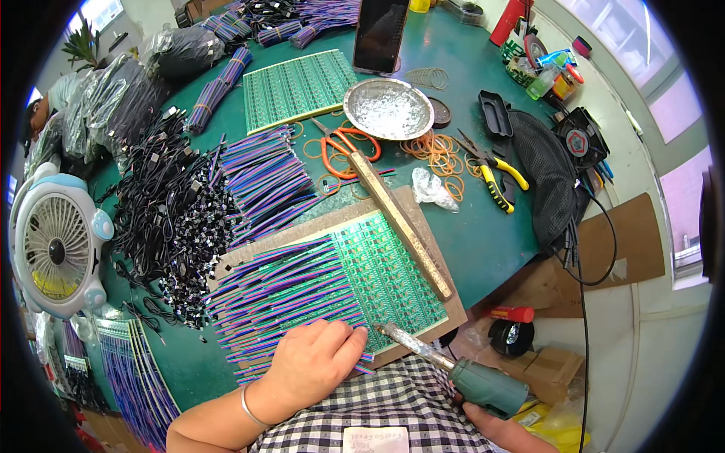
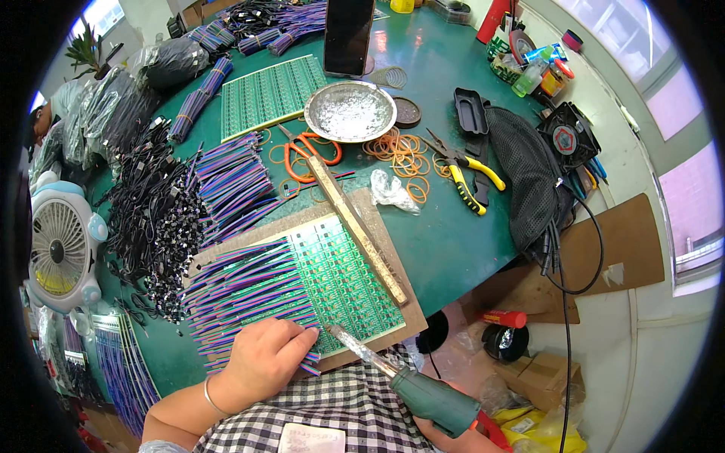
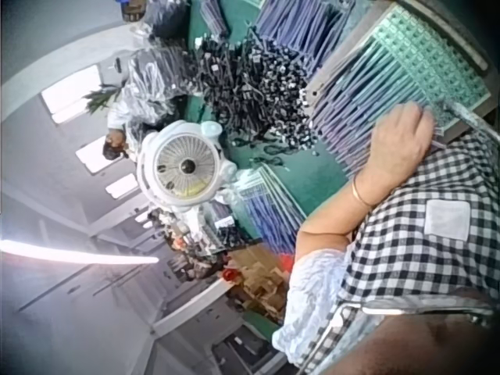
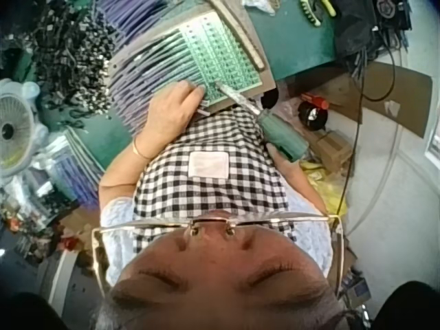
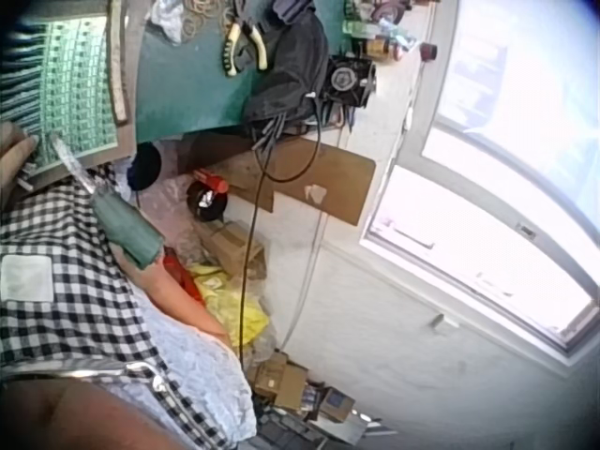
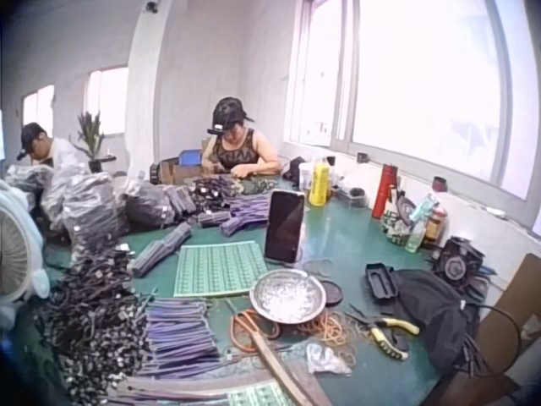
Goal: The person aligns multi-colored wires onto circuit boards by hand and solders them in place using a soldering tool.
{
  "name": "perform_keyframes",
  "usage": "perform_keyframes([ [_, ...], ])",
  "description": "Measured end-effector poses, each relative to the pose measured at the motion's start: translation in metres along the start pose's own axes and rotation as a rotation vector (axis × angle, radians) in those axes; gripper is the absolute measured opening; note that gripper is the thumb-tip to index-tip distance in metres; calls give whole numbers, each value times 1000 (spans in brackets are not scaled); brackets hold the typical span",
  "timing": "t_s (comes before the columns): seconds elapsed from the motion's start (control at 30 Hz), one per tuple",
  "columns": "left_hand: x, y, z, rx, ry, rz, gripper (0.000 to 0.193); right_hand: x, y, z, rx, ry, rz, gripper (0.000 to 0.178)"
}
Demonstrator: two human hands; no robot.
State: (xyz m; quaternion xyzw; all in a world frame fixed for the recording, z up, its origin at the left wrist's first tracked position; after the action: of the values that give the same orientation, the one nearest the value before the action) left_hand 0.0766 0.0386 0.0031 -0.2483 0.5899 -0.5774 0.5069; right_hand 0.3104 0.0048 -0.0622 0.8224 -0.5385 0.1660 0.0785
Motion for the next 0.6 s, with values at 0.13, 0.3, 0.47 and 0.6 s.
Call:
perform_keyframes([
  [0.13,-1,-1,-1,-3,6,13,18,-4,1,-5,45,-32,-5,43],
  [0.3,-1,0,-1,2,7,15,17,-8,1,-10,98,-72,-14,39],
  [0.47,-1,1,0,-6,4,20,18,-10,1,-16,145,-110,-22,36],
  [0.6,0,1,-1,0,1,17,17,-13,6,-24,185,-143,-30,33],
])
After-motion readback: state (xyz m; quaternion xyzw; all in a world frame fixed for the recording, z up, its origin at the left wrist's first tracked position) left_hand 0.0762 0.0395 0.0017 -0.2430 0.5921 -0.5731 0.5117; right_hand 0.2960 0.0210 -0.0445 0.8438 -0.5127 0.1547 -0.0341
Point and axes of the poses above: each hand's wrist, its own x-axis away from the middle knuckle, its own y-axis out of the palm, z = x × y, the point moved 10 cm from there along -x, towards the middle knuckle, and after that the axes turned 10 degrees about -x, right-handed, at the moved point
